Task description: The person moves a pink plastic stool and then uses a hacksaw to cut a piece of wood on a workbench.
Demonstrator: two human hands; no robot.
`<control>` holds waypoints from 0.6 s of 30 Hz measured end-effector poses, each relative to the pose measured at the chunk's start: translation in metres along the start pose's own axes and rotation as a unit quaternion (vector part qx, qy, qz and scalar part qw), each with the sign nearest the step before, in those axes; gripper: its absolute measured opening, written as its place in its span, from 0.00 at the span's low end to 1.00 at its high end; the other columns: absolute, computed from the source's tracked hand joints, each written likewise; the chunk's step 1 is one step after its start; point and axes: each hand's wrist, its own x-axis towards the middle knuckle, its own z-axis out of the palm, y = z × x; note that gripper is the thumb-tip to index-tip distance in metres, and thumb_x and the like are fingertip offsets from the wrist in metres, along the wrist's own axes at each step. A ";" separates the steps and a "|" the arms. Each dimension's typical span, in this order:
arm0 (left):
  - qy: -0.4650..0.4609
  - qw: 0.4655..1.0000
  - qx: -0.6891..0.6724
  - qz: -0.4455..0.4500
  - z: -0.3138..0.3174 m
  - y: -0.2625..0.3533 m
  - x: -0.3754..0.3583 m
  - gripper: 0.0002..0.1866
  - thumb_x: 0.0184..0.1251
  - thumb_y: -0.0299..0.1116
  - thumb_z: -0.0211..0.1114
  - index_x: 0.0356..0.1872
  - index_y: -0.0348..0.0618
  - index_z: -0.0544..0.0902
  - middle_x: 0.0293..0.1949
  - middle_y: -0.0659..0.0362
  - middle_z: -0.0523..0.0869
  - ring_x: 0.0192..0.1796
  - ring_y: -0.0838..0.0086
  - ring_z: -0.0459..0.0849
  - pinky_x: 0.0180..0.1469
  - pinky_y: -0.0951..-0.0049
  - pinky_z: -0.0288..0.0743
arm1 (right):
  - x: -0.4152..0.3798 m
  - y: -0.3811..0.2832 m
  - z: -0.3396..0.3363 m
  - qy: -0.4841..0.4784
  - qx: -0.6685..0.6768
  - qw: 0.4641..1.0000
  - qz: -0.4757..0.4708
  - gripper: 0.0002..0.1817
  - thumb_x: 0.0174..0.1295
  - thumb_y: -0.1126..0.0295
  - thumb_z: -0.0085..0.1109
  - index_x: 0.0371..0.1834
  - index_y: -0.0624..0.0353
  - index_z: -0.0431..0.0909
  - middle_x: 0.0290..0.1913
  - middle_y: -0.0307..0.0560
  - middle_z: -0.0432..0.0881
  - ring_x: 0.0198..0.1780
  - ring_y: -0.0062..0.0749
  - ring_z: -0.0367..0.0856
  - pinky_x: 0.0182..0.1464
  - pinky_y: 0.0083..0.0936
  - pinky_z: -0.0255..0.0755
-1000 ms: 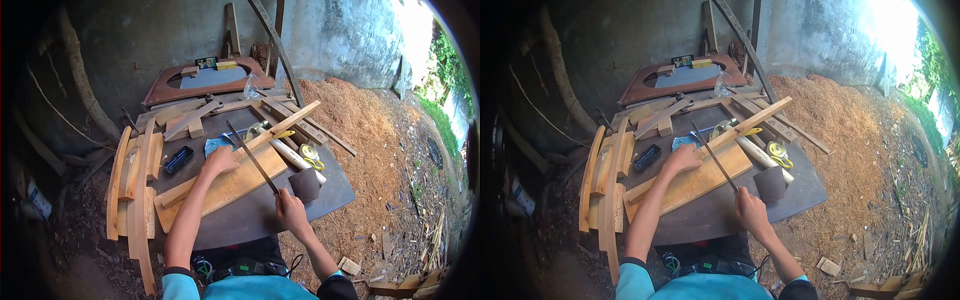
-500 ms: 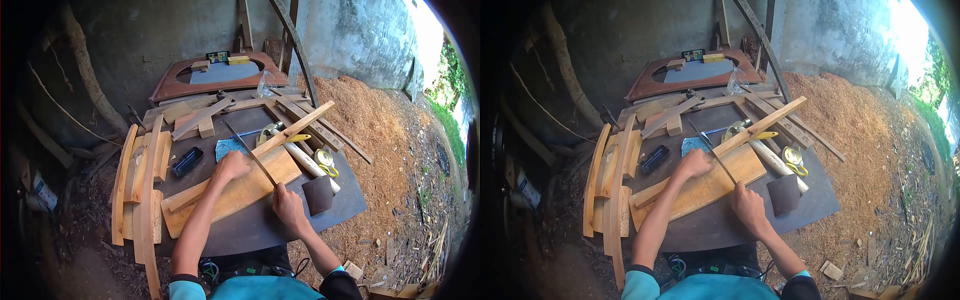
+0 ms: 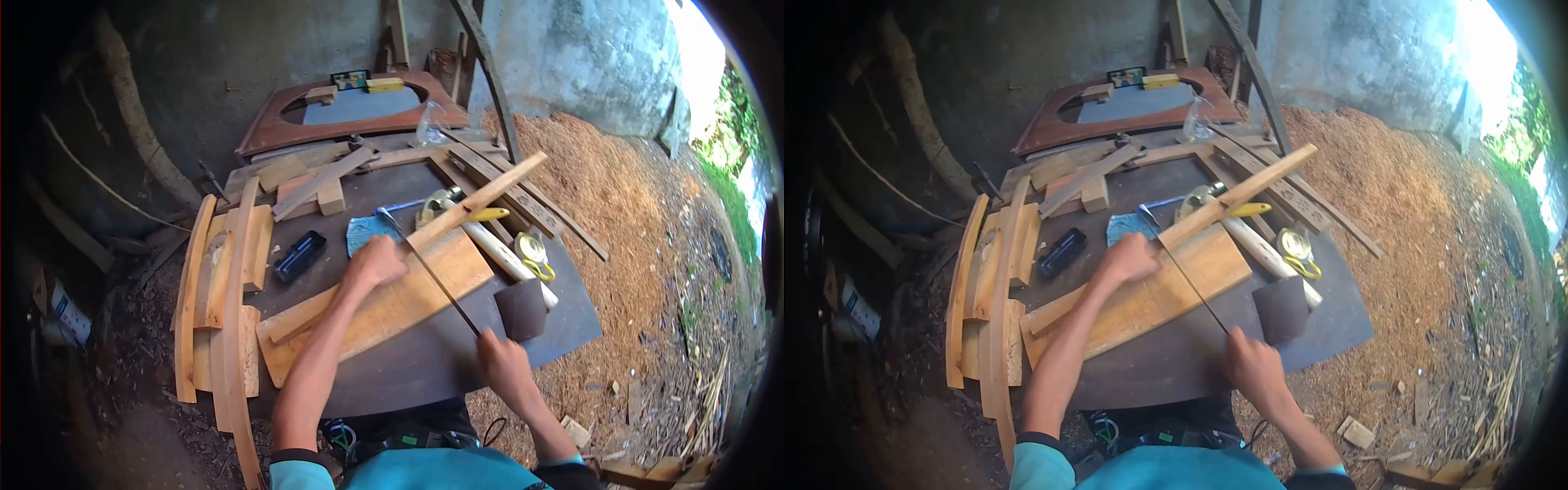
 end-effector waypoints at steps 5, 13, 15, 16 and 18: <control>0.000 1.000 0.003 0.010 -0.001 0.002 -0.003 0.20 0.41 0.34 0.64 0.33 0.27 0.80 0.37 0.35 0.81 0.43 0.47 0.82 0.45 0.59 0.77 | 0.079 -0.022 0.007 0.065 0.031 0.996 -0.054 0.05 0.57 0.72 0.50 0.28 0.61 0.68 0.18 0.61 0.75 0.23 0.56 0.77 0.26 0.49 0.70; -0.020 0.998 -0.053 -0.002 0.005 -0.012 0.013 0.19 0.43 0.38 0.65 0.30 0.28 0.82 0.32 0.38 0.83 0.37 0.52 0.84 0.40 0.61 0.78 | 0.055 -0.032 -0.005 0.025 0.032 0.999 0.012 0.08 0.60 0.69 0.48 0.26 0.61 0.69 0.21 0.62 0.77 0.25 0.58 0.78 0.29 0.47 0.73; -0.023 0.992 -0.121 0.000 0.014 -0.019 0.017 0.19 0.43 0.39 0.65 0.29 0.28 0.81 0.28 0.39 0.83 0.33 0.54 0.85 0.37 0.63 0.78 | 0.007 -0.019 -0.015 0.024 0.030 0.999 0.031 0.10 0.61 0.68 0.49 0.25 0.60 0.67 0.19 0.59 0.76 0.24 0.57 0.77 0.26 0.47 0.71; -0.023 0.995 -0.100 0.019 0.012 -0.020 0.016 0.19 0.42 0.39 0.66 0.26 0.28 0.81 0.23 0.41 0.83 0.27 0.60 0.85 0.31 0.66 0.78 | -0.012 -0.017 -0.024 0.050 0.051 0.997 0.037 0.10 0.61 0.68 0.49 0.25 0.60 0.68 0.19 0.58 0.76 0.23 0.56 0.77 0.26 0.46 0.70; -0.022 0.988 -0.151 0.031 0.005 -0.015 0.007 0.16 0.42 0.37 0.67 0.22 0.30 0.80 0.19 0.48 0.82 0.20 0.68 0.83 0.24 0.69 0.76 | -0.047 -0.017 -0.034 0.094 0.101 0.989 0.045 0.09 0.62 0.68 0.50 0.27 0.61 0.69 0.18 0.55 0.75 0.21 0.54 0.76 0.24 0.44 0.68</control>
